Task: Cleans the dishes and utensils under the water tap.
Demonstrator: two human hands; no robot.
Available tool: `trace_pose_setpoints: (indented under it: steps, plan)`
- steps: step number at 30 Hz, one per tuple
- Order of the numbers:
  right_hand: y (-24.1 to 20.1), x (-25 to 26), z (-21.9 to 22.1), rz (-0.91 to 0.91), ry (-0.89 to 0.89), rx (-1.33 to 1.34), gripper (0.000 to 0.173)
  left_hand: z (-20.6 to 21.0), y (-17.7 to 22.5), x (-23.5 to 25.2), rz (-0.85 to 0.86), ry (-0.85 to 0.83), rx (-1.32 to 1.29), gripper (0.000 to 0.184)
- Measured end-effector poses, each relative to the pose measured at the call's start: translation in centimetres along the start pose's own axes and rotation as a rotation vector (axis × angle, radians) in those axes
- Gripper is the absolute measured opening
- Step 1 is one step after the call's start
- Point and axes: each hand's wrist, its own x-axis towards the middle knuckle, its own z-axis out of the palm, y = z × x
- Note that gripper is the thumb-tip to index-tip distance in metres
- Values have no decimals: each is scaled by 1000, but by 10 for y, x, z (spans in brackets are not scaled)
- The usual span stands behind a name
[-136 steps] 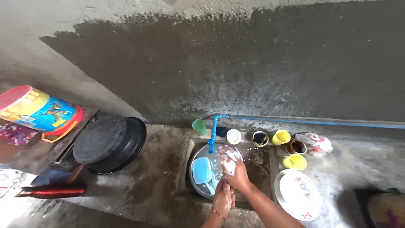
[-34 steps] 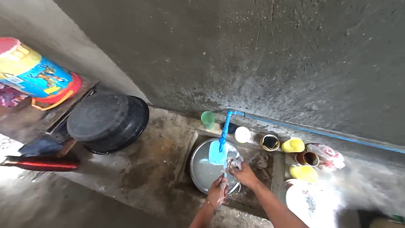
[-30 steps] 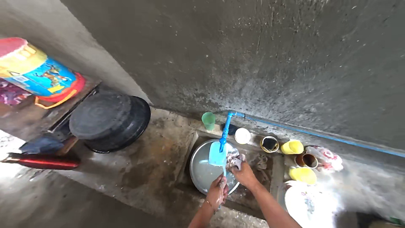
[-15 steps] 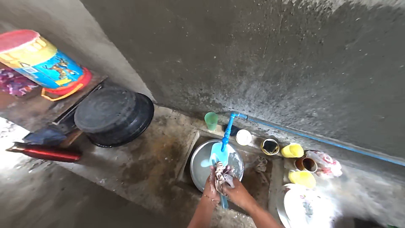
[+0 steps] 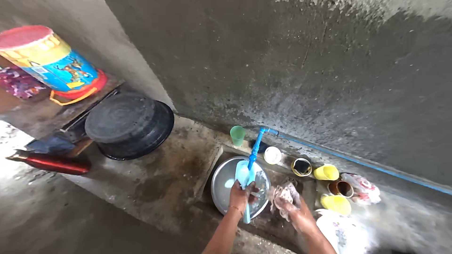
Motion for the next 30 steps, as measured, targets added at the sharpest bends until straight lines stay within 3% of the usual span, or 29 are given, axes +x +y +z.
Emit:
trace_pose_setpoints:
  steps: [2, 4, 7, 10, 13, 15, 17, 20, 23, 25, 26, 30]
  plan:
    - [-9, 6, 12, -248, 110, -132, 61, 11, -4, -7, 92, -20, 279, 56]
    - [-5, 17, 30, -459, 157, -377, 52, 17, -7, -18, 249, -155, 460, 63]
    - [18, 45, 47, -623, 94, -562, 40, 22, -9, -36, 379, -310, 603, 45]
    - [11, 58, 43, -393, 134, -461, 40, 18, -18, -35, 302, -415, 541, 45]
    - [-7, 72, 33, -29, 233, 66, 23, 29, -29, -42, 212, -352, 333, 44]
    - [-9, 77, 31, 37, 337, 405, 25, 44, -31, -45, 184, -271, 215, 37]
    - [4, 66, 36, -11, 335, 510, 25, 52, -34, -46, 172, -239, 111, 58]
    - [26, 33, 47, -91, 258, 355, 34, 71, -22, -43, 111, -168, -62, 60]
    - [45, 3, 41, -33, 181, 116, 36, 72, -7, -29, 119, -156, -41, 48]
    - [57, -9, 32, -92, 148, -2, 44, 73, -4, -17, 179, -210, -9, 49]
    - [62, -11, 27, -124, 152, -53, 46, 81, -3, -13, 175, -159, -34, 46]
    - [72, -13, -11, -213, 129, -319, 39, 105, -8, 6, 193, -34, -133, 36]
